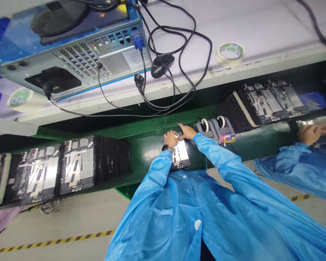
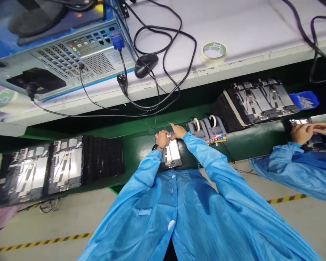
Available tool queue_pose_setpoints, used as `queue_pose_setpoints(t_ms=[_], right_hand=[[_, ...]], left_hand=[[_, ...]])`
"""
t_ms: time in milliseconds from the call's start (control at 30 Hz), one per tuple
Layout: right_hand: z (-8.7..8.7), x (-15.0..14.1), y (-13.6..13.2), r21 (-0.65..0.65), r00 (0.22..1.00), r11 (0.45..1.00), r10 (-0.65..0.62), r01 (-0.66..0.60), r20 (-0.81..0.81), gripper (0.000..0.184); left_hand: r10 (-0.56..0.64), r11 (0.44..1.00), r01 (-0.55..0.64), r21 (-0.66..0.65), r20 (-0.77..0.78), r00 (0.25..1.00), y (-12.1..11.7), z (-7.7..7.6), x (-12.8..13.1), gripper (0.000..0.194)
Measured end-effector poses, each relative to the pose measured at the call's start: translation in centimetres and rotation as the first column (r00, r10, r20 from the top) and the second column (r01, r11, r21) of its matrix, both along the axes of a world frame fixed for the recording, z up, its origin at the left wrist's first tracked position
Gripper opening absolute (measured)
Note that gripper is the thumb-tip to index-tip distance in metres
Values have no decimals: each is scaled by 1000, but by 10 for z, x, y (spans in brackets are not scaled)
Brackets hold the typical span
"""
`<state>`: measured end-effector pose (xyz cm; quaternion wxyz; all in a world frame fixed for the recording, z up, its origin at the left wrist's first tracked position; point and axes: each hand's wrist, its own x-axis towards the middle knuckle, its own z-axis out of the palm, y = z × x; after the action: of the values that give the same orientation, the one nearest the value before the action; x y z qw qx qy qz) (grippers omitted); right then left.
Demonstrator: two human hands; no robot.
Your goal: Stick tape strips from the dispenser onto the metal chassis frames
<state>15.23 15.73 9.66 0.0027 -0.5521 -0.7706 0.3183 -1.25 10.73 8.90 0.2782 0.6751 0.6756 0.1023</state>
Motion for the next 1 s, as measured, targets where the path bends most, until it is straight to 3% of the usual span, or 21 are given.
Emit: queue_pose_setpoints(t_ms=[67, 167, 233, 300, 433, 533, 667, 800, 900, 1000], right_hand=[[-6, 10, 5, -27, 996, 997, -79, 78, -47, 119], [-15, 21, 1, -18, 957, 965, -260, 260, -129, 98], [-22, 22, -13, 14, 900, 915, -394, 403, -187, 86], [-29, 16, -35, 32, 846, 868, -474, 496, -246, 86], [-43, -6, -78, -31, 781, 829, -537, 558, -318, 90], [-47, -21, -94, -57, 718, 772, -614, 633, -328, 85], [-42, -31, -96, -17, 711, 748, -638, 663, -296, 79], [-37, -34, -94, -63, 696, 732, -669, 679, -261, 75], [-34, -35, -97, -61, 675, 711, -688, 700, -267, 75], [-27, -37, -104, 65, 679, 695, -670, 716, -301, 72]], left_hand=[[4, 1000, -4, -13, -9, 1000, 0, 1, 0, 15], [6, 1000, -7, -24, -23, 1000, 0, 3, 1, 15], [6, 1000, -7, -22, -27, 1000, 0, 3, 1, 16], [7, 1000, -7, -20, -26, 1000, 1, 3, 1, 16], [-4, 999, 3, -43, -17, 1000, 4, 6, 1, 16], [-8, 998, 6, -62, -31, 1000, 6, 10, 0, 17], [-12, 997, 9, -80, -44, 999, 6, 15, 1, 18], [-17, 997, 15, -75, -38, 999, 5, 16, 4, 17], [-12, 1000, 12, -3, 39, 999, 3, 18, -2, 15], [70, 990, -88, 112, 161, 985, -4, 19, -29, 13]])
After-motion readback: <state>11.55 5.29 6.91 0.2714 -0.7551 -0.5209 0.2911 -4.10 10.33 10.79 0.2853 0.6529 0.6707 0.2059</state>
